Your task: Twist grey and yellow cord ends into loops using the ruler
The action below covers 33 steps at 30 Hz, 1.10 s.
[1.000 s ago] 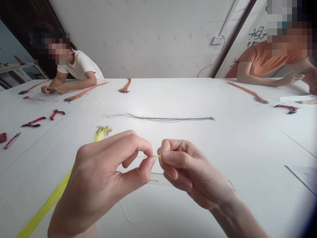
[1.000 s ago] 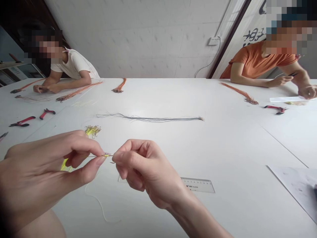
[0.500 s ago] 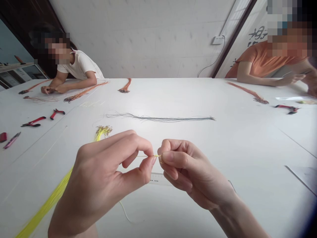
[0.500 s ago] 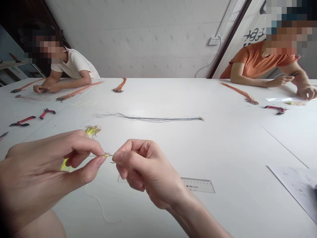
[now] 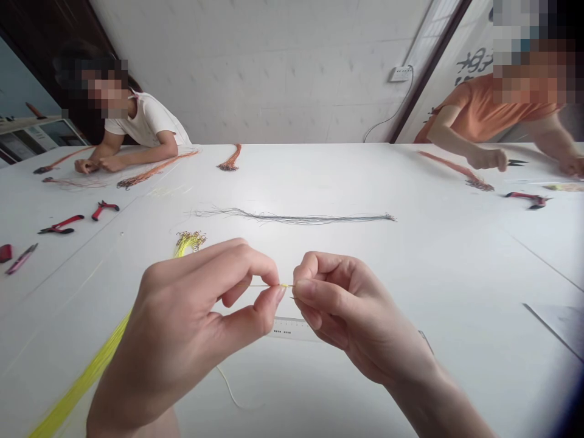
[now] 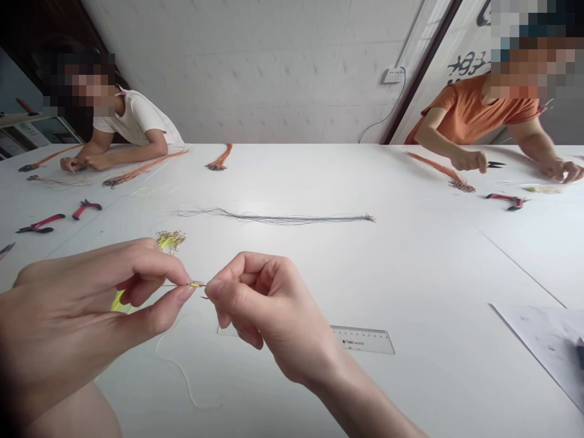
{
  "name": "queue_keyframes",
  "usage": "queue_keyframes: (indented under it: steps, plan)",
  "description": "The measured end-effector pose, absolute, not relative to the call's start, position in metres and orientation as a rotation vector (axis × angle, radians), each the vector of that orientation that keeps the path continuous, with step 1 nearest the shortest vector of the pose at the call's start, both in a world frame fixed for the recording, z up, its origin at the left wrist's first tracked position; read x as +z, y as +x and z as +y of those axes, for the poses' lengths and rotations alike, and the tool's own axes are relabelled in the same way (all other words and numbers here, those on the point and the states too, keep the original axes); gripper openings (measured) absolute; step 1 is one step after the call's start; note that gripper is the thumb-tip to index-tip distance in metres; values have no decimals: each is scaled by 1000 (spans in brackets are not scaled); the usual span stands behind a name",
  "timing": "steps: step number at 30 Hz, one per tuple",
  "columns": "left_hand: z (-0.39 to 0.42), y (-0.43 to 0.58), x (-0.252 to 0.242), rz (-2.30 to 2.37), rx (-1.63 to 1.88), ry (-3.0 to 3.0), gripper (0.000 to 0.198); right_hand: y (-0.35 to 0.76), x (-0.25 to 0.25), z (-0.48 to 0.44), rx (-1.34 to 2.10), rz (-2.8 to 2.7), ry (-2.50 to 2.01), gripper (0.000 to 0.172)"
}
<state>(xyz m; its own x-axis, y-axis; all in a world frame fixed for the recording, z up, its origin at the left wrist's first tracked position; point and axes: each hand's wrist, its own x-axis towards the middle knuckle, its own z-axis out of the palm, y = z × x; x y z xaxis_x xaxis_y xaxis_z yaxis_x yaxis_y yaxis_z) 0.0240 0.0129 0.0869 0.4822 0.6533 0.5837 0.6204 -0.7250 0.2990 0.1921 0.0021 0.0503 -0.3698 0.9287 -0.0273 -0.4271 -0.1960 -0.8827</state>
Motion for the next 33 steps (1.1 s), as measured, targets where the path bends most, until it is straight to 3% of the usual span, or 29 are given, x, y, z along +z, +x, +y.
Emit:
queue_keyframes:
  steps: [25, 33]
  plan:
    - [12, 27, 86, 1179, 1099, 2694, 13, 192, 51, -1, 1541, -1165, -796, 18]
    - [13, 27, 83, 1166, 1145, 2712, 13, 191, 56, -3, 1313, -1268, -901, 13]
